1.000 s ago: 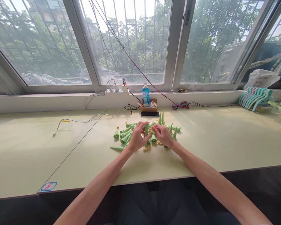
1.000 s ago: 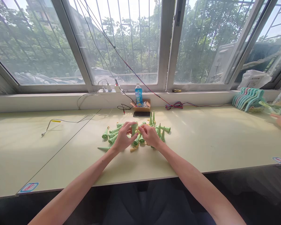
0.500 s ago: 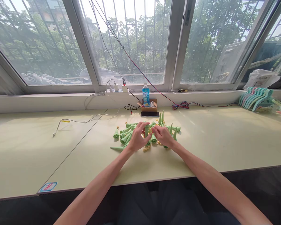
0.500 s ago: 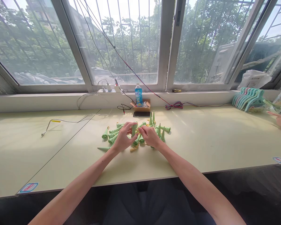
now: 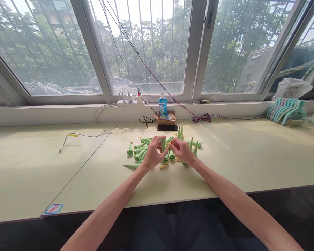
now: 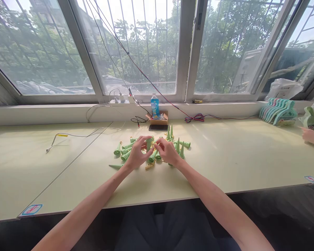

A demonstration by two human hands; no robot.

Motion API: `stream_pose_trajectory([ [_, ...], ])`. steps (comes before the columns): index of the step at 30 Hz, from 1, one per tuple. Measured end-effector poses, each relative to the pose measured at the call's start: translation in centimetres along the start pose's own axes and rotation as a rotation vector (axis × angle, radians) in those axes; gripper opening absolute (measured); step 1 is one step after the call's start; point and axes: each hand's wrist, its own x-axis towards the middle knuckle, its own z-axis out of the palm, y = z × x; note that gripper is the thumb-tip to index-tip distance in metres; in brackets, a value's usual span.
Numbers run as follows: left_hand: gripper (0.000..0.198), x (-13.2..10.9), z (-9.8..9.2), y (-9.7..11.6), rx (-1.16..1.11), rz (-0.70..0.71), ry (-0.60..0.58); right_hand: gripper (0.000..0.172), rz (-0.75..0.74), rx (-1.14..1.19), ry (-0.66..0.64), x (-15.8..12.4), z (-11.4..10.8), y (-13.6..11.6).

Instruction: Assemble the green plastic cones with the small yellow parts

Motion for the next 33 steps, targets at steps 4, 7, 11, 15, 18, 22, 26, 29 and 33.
stream_pose_trajectory([
  [4,0.039,-0.04,0.03,-0.01,0.027,0.015,-0.008,0.031,-0.010,-0.009,0.001,0.08,0.03,0.10],
  [7,0.040,-0.07,0.02,0.07,0.033,0.026,-0.013,0.036,-0.003,-0.032,0.000,0.11,0.08,0.24],
  [11,0.040,-0.09,-0.03,0.18,0.030,0.036,-0.019,0.041,-0.005,-0.047,0.000,0.15,0.18,0.44],
  [15,0.039,-0.08,-0.01,0.15,0.026,0.023,-0.017,0.042,-0.007,-0.055,0.008,0.18,0.19,0.44],
  [18,0.039,-0.06,0.02,0.07,0.010,0.005,-0.001,0.035,0.003,-0.039,-0.001,0.12,0.10,0.25],
  [22,0.039,-0.03,0.06,0.06,-0.019,-0.006,0.011,0.023,-0.002,-0.016,-0.003,0.01,0.00,0.05],
  [26,0.038,-0.04,0.08,0.07,-0.005,-0.004,0.009,0.021,-0.006,-0.006,-0.003,-0.01,0.05,0.14],
  [29,0.038,-0.06,0.08,0.03,0.020,0.003,0.010,0.021,-0.008,0.003,-0.004,0.03,0.11,0.23],
  [33,0.039,-0.10,0.06,-0.05,0.045,0.014,0.003,0.024,-0.005,-0.001,-0.009,0.07,0.11,0.25],
])
